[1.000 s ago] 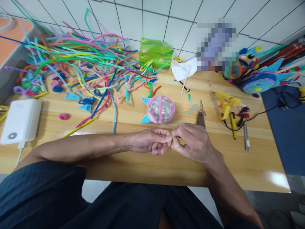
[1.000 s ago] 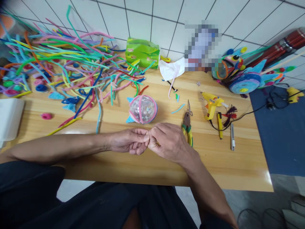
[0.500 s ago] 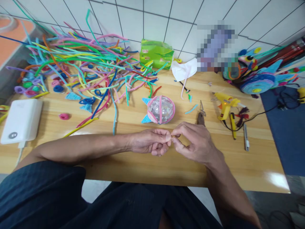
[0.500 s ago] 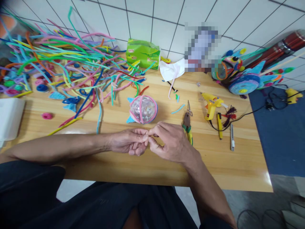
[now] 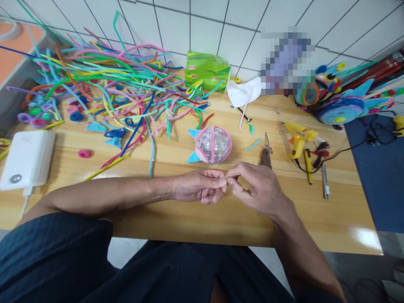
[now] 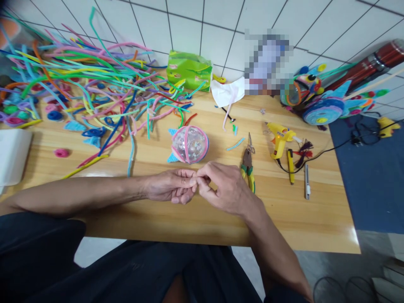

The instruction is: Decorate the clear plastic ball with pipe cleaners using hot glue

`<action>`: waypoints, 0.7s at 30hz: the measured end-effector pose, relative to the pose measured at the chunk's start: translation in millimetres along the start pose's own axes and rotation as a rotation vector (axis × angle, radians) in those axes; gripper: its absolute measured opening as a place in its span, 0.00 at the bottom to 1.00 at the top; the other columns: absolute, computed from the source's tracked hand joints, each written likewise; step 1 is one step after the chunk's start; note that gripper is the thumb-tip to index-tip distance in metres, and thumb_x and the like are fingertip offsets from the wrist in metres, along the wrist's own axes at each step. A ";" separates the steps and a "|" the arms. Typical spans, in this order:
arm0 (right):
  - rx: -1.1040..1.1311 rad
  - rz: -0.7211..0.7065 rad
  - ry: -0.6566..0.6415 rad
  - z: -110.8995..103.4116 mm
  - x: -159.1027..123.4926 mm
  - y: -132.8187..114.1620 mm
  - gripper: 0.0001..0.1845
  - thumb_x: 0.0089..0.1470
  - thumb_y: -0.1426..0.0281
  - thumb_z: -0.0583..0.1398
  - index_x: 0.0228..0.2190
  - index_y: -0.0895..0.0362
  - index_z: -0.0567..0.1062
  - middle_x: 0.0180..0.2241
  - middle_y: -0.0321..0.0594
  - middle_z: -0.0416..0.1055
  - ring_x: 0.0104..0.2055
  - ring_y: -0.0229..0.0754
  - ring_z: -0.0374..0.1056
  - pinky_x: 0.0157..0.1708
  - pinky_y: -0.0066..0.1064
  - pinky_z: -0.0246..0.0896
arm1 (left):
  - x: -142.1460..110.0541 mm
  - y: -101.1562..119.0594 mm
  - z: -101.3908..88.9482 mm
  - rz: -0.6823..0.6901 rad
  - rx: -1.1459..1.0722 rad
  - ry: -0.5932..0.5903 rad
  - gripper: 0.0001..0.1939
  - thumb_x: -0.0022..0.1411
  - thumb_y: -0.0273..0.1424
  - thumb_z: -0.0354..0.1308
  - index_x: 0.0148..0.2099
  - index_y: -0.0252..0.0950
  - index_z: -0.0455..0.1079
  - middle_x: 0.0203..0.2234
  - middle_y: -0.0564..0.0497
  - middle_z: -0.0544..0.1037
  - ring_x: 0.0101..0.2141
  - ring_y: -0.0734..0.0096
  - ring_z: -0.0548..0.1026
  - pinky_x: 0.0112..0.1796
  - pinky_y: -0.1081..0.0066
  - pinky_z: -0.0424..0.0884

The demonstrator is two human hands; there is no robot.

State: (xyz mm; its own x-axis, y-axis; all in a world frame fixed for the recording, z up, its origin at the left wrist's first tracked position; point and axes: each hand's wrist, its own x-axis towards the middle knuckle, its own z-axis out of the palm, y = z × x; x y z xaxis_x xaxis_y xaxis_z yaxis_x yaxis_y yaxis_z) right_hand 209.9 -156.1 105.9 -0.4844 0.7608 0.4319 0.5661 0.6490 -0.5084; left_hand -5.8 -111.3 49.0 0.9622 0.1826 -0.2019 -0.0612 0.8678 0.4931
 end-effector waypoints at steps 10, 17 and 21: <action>0.078 0.042 -0.003 0.6 0.1 -0.7 0.07 0.66 0.76 0.62 0.37 0.52 0.75 0.28 0.31 0.79 0.27 0.35 0.74 0.30 0.27 0.67 | 0.1 -0.1 -0.5 0.013 0.018 0.004 0.22 0.64 0.45 0.77 0.38 0.32 0.75 0.22 0.53 0.80 0.18 0.81 0.71 0.18 0.82 0.64; 0.101 0.047 -0.014 0.0 0.3 -0.2 0.07 0.66 0.77 0.62 0.37 0.53 0.76 0.29 0.31 0.79 0.27 0.34 0.74 0.30 0.26 0.67 | -0.5 -0.2 -0.5 0.011 0.025 -0.003 0.23 0.63 0.46 0.78 0.39 0.32 0.75 0.22 0.53 0.80 0.18 0.82 0.71 0.18 0.82 0.62; 0.083 0.039 -0.001 1.7 -0.3 0.5 0.07 0.66 0.76 0.62 0.37 0.53 0.75 0.28 0.31 0.79 0.27 0.35 0.74 0.30 0.26 0.67 | 0.3 -0.4 -0.6 0.002 0.005 0.011 0.24 0.61 0.47 0.79 0.38 0.32 0.75 0.22 0.53 0.81 0.18 0.82 0.72 0.19 0.83 0.64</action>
State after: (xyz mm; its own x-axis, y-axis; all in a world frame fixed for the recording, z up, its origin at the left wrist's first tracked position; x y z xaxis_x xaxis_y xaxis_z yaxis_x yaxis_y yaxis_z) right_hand 209.2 -155.9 104.3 -0.4640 0.7854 0.4097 0.5275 0.6165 -0.5845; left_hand -5.7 -111.4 48.2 0.9591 0.1895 -0.2104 -0.0617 0.8650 0.4980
